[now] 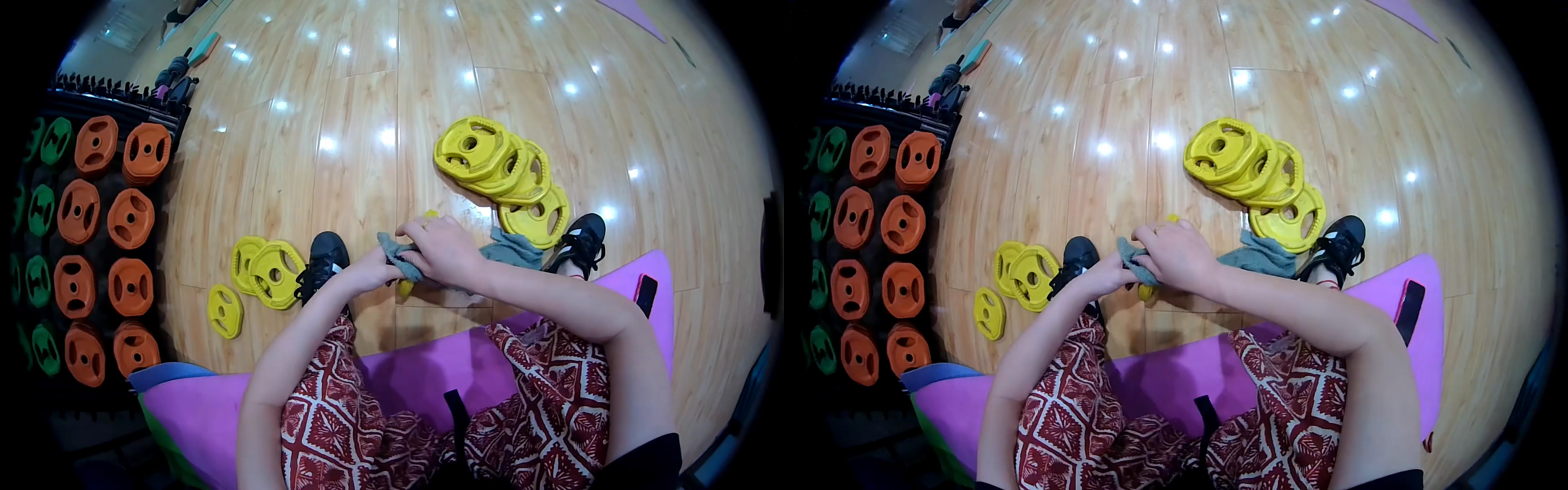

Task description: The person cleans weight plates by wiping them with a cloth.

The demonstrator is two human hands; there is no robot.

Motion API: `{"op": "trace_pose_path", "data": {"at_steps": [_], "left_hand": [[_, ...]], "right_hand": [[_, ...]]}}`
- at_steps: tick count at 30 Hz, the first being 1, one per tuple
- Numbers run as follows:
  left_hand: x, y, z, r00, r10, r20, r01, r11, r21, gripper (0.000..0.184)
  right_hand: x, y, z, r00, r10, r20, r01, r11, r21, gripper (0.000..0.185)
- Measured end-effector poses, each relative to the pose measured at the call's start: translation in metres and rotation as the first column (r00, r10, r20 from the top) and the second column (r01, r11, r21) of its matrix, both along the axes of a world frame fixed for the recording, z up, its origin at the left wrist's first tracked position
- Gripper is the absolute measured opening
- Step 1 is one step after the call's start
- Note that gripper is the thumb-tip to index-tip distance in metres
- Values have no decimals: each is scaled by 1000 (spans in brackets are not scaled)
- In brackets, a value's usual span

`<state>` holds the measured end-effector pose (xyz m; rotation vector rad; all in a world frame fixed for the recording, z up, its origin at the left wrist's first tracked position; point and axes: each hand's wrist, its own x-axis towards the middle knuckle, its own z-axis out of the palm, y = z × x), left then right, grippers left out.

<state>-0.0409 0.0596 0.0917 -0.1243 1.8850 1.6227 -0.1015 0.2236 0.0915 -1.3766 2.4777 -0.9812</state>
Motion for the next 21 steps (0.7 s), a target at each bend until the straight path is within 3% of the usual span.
{"op": "trace_pose_path", "data": {"at_steps": [4, 7, 12, 16, 18, 19, 21], "left_hand": [[-1, -10, -3, 998, -51, 40, 54, 995, -88, 32], [-1, -10, -2, 997, -6, 78, 9, 999, -32, 36], [-3, -15, -12, 997, -40, 66, 39, 999, 8, 40], [-9, -23, -13, 990, -113, 90, 115, 993, -16, 41], [-12, -28, -11, 975, -185, 120, 187, 982, -6, 37], [-13, -30, -8, 976, -183, 120, 185, 983, -6, 37], [-14, -33, -3, 965, -219, 147, 219, 976, 11, 25]], "right_hand": [[-11, 0, -2, 986, -162, 28, 162, 987, 23, 43], [-26, 1, -14, 985, -113, 128, 102, 991, 86, 47], [-45, 4, -8, 944, 144, 295, -194, 970, 146, 33], [-47, 0, 1, 935, 274, 227, -312, 938, 151, 28], [-50, 0, 14, 796, 207, 568, -397, 888, 232, 28], [-50, 1, 9, 796, 208, 568, -398, 887, 233, 28], [-51, 6, -1, 695, 295, 655, -423, 905, 41, 28]]}}
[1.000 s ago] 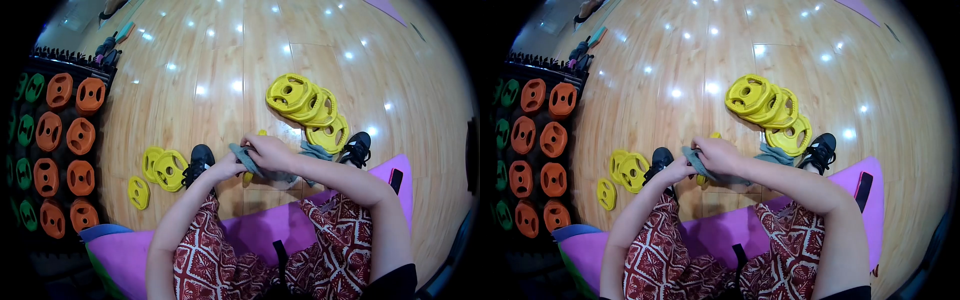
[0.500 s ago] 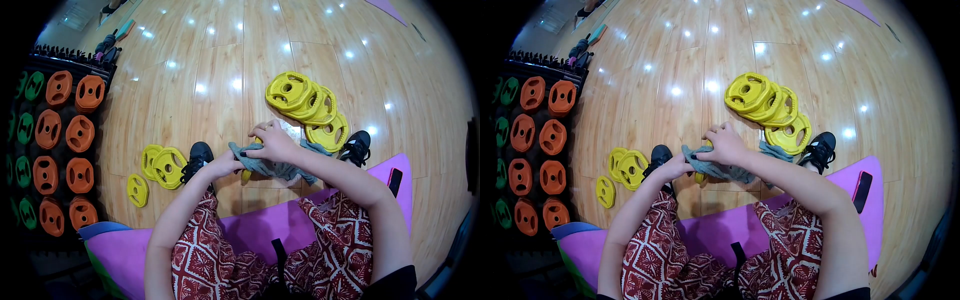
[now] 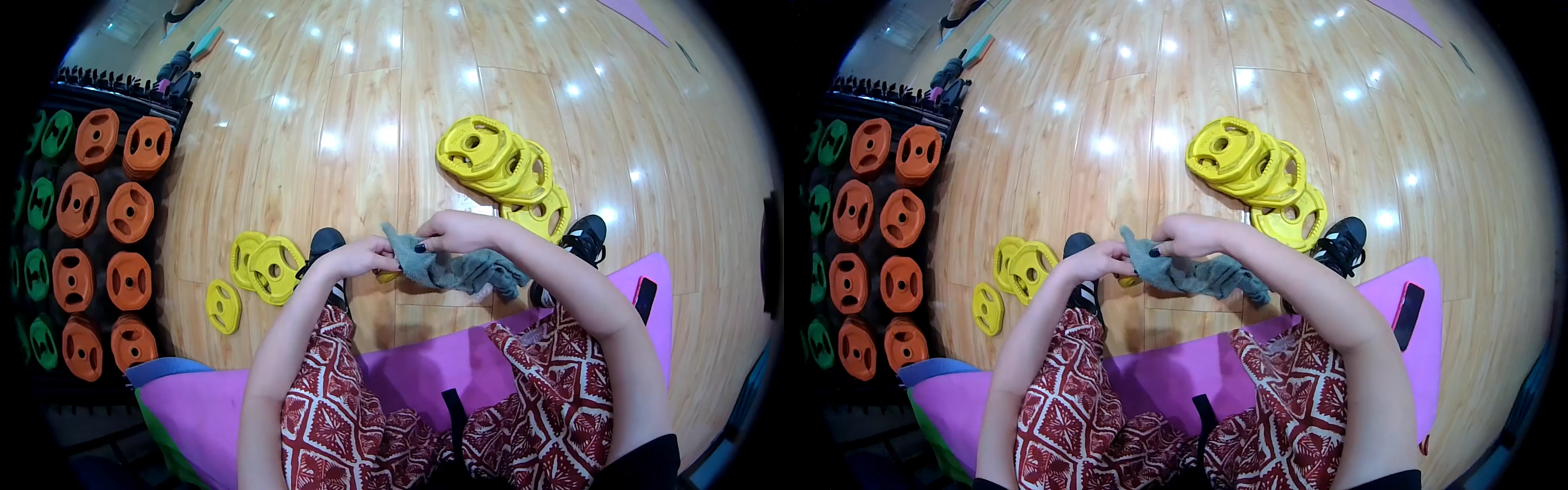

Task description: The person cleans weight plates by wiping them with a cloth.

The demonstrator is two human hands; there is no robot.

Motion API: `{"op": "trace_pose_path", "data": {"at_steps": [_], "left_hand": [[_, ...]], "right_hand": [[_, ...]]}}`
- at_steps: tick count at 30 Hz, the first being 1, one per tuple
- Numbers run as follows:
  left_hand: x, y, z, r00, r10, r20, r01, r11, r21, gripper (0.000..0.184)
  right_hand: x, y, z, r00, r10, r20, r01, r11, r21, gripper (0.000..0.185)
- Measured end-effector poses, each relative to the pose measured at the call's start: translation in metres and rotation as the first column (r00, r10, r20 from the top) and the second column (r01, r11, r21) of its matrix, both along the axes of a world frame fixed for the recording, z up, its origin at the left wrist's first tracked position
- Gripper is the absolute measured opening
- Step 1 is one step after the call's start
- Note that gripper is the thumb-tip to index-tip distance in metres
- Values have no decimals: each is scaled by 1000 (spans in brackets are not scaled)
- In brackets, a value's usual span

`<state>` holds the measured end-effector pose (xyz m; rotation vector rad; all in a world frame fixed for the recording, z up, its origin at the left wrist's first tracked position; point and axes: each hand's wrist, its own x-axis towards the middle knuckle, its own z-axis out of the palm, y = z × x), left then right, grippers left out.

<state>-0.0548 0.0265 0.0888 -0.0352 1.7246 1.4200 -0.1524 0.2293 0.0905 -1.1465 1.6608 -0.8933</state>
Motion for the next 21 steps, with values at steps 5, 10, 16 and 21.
{"op": "trace_pose_path", "data": {"at_steps": [5, 10, 16, 21], "left_hand": [[13, -4, -19, 965, -2, -261, -25, 995, -101, 26], [30, 10, -4, 847, -87, -524, -31, 977, -213, 36], [31, 6, -14, 865, 10, -501, -151, 959, -241, 38], [33, 5, -19, 853, 59, -519, -213, 946, -243, 43]], "right_hand": [[14, 10, 14, 995, -85, -51, 89, 992, 86, 29], [27, 9, 8, 949, -67, -308, 129, 974, 185, 42], [35, -1, 25, 891, -120, -438, 261, 925, 277, 51], [35, -8, 24, 854, -47, -518, 233, 925, 301, 51]]}}
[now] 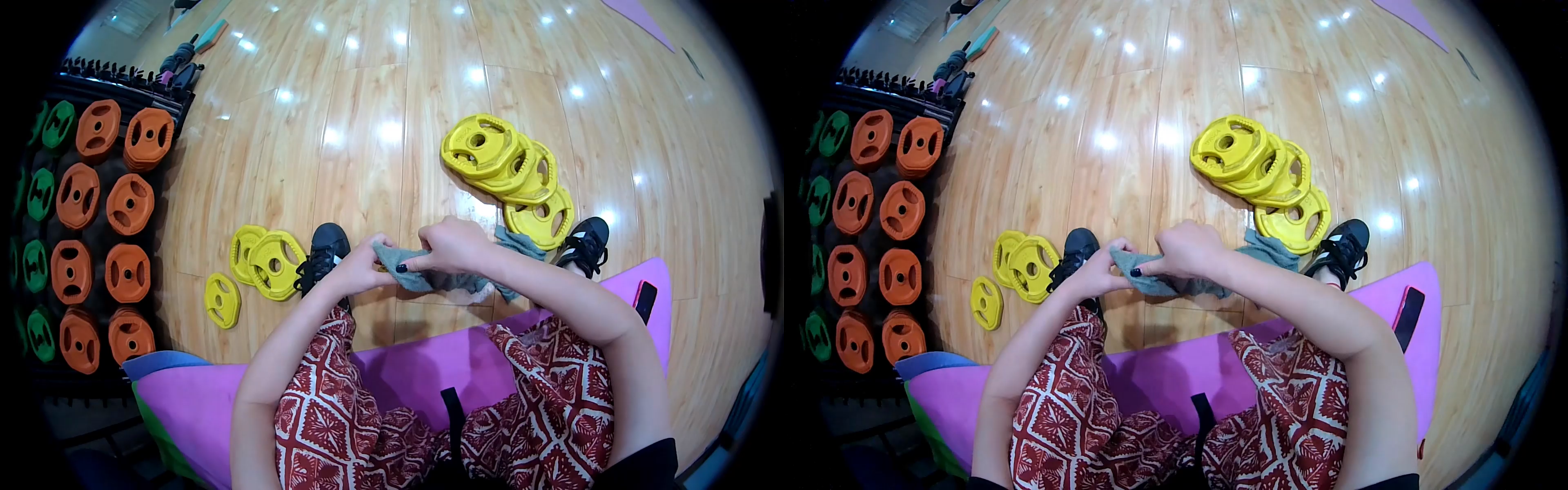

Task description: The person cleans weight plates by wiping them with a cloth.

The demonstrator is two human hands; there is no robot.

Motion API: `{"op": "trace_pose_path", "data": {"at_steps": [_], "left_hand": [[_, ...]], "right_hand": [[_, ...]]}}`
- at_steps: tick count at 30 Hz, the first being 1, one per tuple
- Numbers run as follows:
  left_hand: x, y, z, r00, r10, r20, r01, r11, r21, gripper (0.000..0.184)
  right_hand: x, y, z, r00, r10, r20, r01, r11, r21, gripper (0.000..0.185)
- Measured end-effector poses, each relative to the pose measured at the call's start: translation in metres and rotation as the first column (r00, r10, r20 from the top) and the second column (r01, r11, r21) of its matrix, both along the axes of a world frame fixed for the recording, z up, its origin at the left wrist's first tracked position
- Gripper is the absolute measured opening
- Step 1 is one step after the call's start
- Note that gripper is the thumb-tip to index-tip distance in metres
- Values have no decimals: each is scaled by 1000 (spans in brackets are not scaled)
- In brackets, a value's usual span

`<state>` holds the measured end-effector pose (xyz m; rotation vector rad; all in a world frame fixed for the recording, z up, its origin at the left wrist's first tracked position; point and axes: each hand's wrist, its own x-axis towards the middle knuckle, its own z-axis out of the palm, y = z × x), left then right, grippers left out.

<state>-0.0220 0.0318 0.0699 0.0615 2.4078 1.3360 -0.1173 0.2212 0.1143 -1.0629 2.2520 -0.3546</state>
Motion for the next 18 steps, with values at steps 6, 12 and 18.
{"op": "trace_pose_path", "data": {"at_steps": [6, 12, 18], "left_hand": [[1, 4, -1, 997, -50, 51, 45, 995, 87, 42], [-7, -7, -4, 990, -139, 18, 137, 987, 78, 36], [-9, -7, 0, 996, -81, 31, 77, 988, 131, 31]], "right_hand": [[-2, 8, -7, 996, 57, 69, -52, 997, -65, 49], [-25, 13, -12, 909, 95, 407, -27, 985, -171, 30], [-35, 18, -18, 693, 47, 720, 126, 975, -185, 26]]}}
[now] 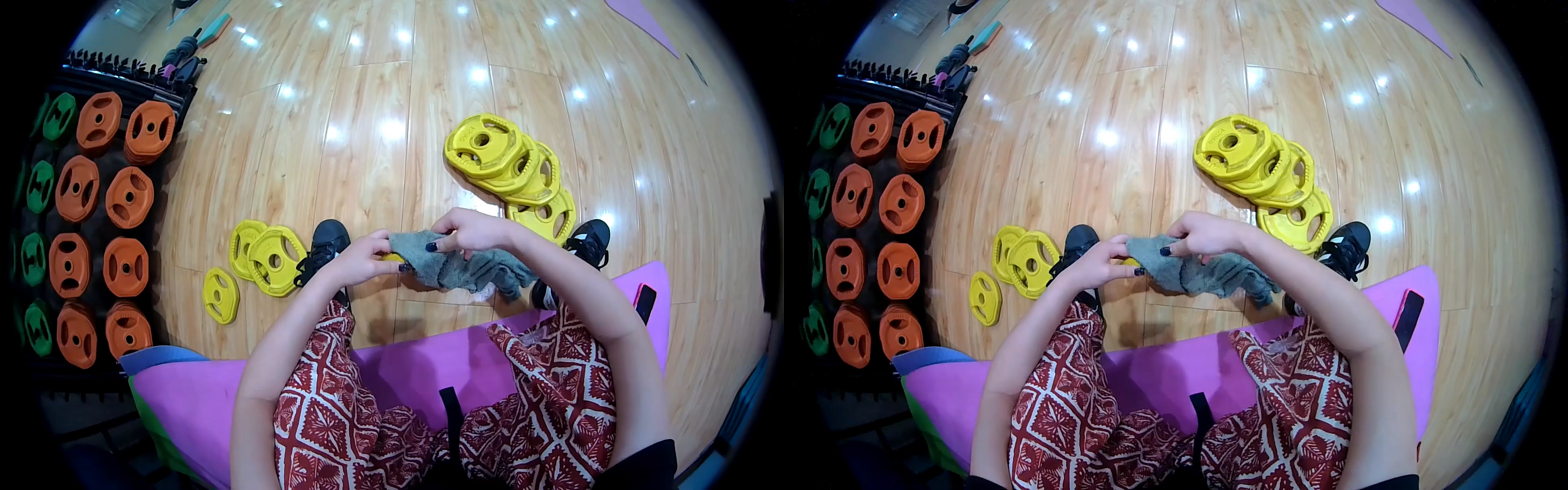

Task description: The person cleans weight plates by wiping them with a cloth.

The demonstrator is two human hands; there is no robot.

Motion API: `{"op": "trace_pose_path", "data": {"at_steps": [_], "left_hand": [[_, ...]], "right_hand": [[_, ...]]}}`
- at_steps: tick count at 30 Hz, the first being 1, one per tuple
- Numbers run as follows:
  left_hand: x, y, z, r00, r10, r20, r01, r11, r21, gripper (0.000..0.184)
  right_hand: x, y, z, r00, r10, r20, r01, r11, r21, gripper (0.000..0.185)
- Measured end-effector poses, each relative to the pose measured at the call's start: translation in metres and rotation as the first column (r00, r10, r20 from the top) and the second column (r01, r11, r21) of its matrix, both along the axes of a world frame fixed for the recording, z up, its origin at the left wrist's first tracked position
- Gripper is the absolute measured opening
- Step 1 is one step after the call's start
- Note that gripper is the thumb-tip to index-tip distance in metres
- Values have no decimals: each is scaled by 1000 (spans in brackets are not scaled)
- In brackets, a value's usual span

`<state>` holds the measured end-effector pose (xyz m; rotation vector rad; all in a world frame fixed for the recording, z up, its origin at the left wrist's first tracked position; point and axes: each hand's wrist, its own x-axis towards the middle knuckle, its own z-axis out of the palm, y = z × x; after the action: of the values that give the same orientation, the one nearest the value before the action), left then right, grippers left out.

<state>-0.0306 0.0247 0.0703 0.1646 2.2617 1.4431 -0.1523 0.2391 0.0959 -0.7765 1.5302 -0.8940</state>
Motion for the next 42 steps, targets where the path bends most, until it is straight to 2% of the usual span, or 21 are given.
{"op": "trace_pose_path", "data": {"at_steps": [2, 3, 5, 6, 10, 12, 15, 17, 21, 25, 27, 28, 29, 31, 33, 34, 36, 38, 40, 42], "left_hand": [[-1, -1, -2, 997, -83, 8, 83, 996, -34, 31], [0, 0, 0, 997, -80, 8, 80, 996, -34, 31], [3, 3, 4, 996, -73, 53, 73, 997, -2, 30], [4, 3, 3, 996, -73, 52, 73, 997, -1, 30], [5, 2, -3, 997, -38, 62, 36, 999, 36, 29], [5, 0, -3, 996, -7, 84, 3, 999, 48, 29], [4, 0, -1, 996, 17, 82, -19, 1000, 25, 33], [5, 2, 1, 955, 123, 269, -157, 982, 108, 38], [5, 2, 2, 968, 76, 239, -102, 990, 100, 42], [5, -1, -4, 969, 93, 228, -120, 987, 108, 38], [3, -3, -5, 976, 93, 195, -111, 990, 84, 37], [1, -4, -3, 971, 80, 227, -107, 988, 107, 36], [-1, -4, -2, 964, 67, 259, -104, 986, 131, 36], [-2, -5, -2, 967, 67, 247, -107, 982, 153, 36], [-3, -5, -1, 969, 67, 237, -110, 978, 175, 37], [-4, -5, 0, 971, 51, 234, -93, 981, 171, 37], [-5, -5, 2, 972, 34, 234, -75, 983, 168, 36], [-7, -6, 4, 987, -43, 153, 30, 996, 84, 32], [-7, -7, 3, 983, -35, 178, 21, 997, 81, 31], [-7, -8, 2, 979, -26, 203, 10, 997, 77, 30]], "right_hand": [[6, -1, 5, 996, -23, -83, 32, 994, 109, 26], [9, -3, 7, 996, -20, -83, 29, 994, 109, 26], [15, -4, 11, 922, 73, -380, -46, 996, 79, 27], [19, -5, 9, 898, 47, -438, -30, 998, 46, 29], [27, -9, 11, 855, 59, -515, 20, 989, 146, 34], [29, -12, 8, 760, 30, -649, 61, 991, 118, 42], [28, -18, 14, 718, 98, -689, 51, 980, 192, 47], [30, -20, 13, 696, 111, -710, 53, 977, 204, 48], [38, -21, 13, 614, 148, -775, 48, 973, 224, 50], [38, -17, 10, 608, 96, -788, 58, 984, 166, 47], [34, -13, 5, 671, -12, -742, 50, 998, 29, 42], [30, -13, 5, 669, -11, -743, 49, 998, 30, 42], [27, -14, 6, 720, 11, -694, 25, 999, 41, 39], [19, -12, 5, 766, 33, -642, 1, 999, 52, 35], [11, -8, 2, 896, -5, -444, -44, 994, -100, 31], [10, -6, 1, 921, -11, -389, -36, 993, -113, 28], [7, -4, -2, 948, -1, -318, -49, 988, -147, 26], [5, 1, -2, 969, 10, -247, -57, 982, -181, 25], [4, 5, -1, 1000, -7, -27, 1, 979, -203, 24], [1, 7, -10, 1000, -14, 18, 18, 978, -206, 25]]}}
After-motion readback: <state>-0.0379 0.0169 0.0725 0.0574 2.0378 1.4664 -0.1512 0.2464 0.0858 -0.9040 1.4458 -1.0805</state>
